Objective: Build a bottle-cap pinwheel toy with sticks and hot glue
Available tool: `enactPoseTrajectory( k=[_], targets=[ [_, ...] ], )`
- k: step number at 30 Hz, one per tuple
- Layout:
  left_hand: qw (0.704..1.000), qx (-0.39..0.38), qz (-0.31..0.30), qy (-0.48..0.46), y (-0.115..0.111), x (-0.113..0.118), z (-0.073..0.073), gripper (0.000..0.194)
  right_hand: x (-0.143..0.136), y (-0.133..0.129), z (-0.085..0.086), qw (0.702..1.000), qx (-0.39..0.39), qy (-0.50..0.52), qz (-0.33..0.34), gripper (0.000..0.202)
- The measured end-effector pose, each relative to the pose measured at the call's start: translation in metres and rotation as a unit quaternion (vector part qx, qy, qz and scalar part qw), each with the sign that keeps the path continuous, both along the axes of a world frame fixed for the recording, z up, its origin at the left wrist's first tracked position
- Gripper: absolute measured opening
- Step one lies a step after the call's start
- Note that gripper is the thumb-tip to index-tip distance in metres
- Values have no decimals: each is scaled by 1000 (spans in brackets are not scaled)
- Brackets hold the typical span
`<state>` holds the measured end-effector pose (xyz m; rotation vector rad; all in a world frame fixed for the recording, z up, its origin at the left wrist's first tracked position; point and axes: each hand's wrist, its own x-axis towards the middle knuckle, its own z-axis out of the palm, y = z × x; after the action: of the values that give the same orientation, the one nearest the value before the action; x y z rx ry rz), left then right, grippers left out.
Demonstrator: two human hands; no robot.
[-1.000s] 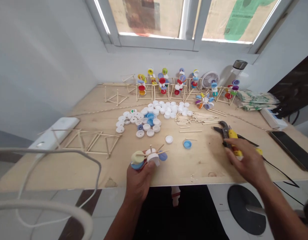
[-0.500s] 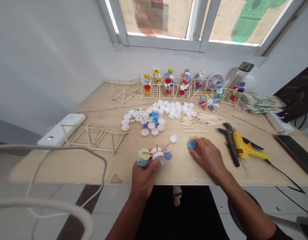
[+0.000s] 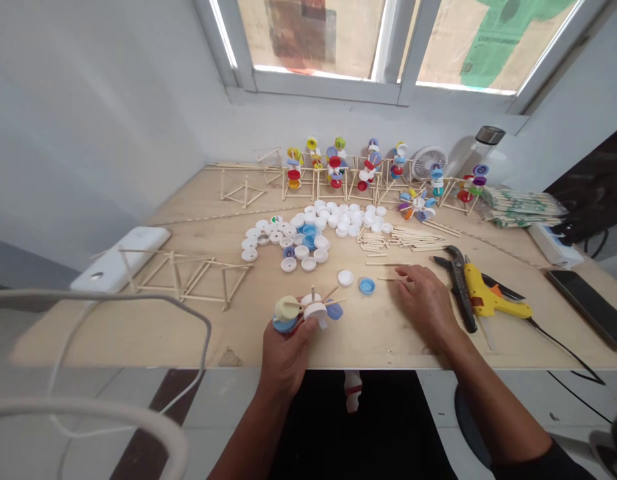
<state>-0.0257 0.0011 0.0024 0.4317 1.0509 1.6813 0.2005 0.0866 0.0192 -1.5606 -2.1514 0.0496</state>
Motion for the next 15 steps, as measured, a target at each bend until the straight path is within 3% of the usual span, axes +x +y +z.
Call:
enactPoseTrajectory(
  k=[4,15],
  targets=[
    [1000,-1,-2,5,0,0,1,32,7,6,-4,998,6,-60,26,16],
    [999,-20,-34,5,9,2,11,32,2,12,-14,996,25,-76,37,11]
  ],
)
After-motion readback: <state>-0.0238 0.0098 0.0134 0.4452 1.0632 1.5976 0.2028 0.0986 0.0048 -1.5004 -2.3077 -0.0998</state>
